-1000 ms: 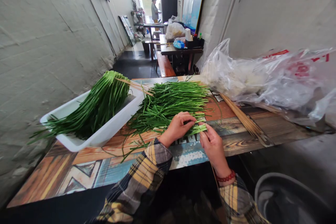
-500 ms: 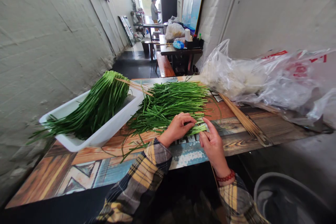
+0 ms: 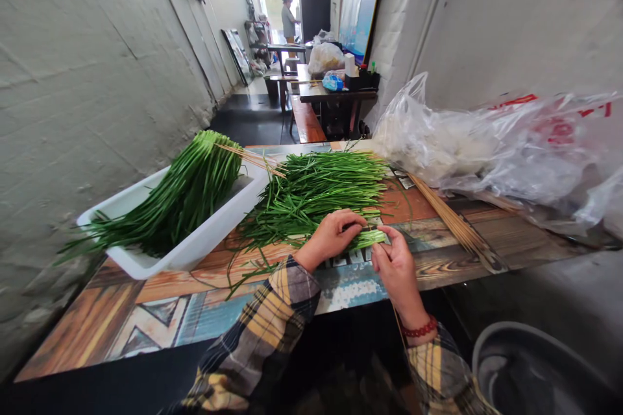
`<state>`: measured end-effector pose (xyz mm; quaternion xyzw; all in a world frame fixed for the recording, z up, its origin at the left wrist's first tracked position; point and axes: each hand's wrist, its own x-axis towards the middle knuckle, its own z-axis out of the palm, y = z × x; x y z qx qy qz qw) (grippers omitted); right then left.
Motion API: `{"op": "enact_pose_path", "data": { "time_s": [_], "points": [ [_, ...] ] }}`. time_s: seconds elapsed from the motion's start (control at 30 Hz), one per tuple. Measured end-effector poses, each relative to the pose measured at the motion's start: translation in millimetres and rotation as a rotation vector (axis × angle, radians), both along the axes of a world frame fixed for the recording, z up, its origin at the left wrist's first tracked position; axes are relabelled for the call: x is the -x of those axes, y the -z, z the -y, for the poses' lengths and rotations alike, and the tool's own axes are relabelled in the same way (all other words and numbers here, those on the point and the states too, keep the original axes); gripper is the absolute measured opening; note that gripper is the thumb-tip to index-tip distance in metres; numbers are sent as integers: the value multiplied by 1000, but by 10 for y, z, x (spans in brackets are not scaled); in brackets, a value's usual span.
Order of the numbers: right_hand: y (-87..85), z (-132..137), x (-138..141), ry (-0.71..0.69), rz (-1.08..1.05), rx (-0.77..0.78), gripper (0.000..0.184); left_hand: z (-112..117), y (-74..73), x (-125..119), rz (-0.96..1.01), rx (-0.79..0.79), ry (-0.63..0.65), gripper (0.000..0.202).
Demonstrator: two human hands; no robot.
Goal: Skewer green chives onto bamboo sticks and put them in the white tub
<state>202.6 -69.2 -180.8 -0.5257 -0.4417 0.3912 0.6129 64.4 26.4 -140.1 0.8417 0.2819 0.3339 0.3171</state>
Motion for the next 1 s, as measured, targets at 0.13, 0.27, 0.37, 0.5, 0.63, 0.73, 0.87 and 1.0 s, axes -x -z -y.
{"op": "enact_pose_path", "data": {
  "time_s": [0.13, 0.27, 0.37, 0.5, 0.63, 0.73, 0.87, 1.0],
  "points": [
    [-3, 15, 3, -8, 34, 12, 39, -105, 53, 53, 5, -23, -233, 18],
    [5, 25, 4, -5, 69, 17, 46, -143, 117, 82, -153, -137, -273, 16],
    [26, 19, -1, -15, 112, 20, 43, -118, 132, 78, -291, -224, -275, 12],
    [45, 13, -5, -29, 156, 23, 39, -94, 143, 61, -430, -277, -281, 8],
    [38, 19, -3, -27, 157, 20, 39, -91, 142, 47, -457, -299, -299, 9],
    [34, 19, -5, -7, 137, 18, 40, -90, 124, 38, -356, -300, -304, 13],
    [26, 13, -6, -3, 101, 22, 42, -95, 112, 21, -138, -189, -271, 14],
    [-15, 21, -4, -10, 84, 29, 42, -93, 118, 10, -78, -66, -247, 16]
  ]
}}
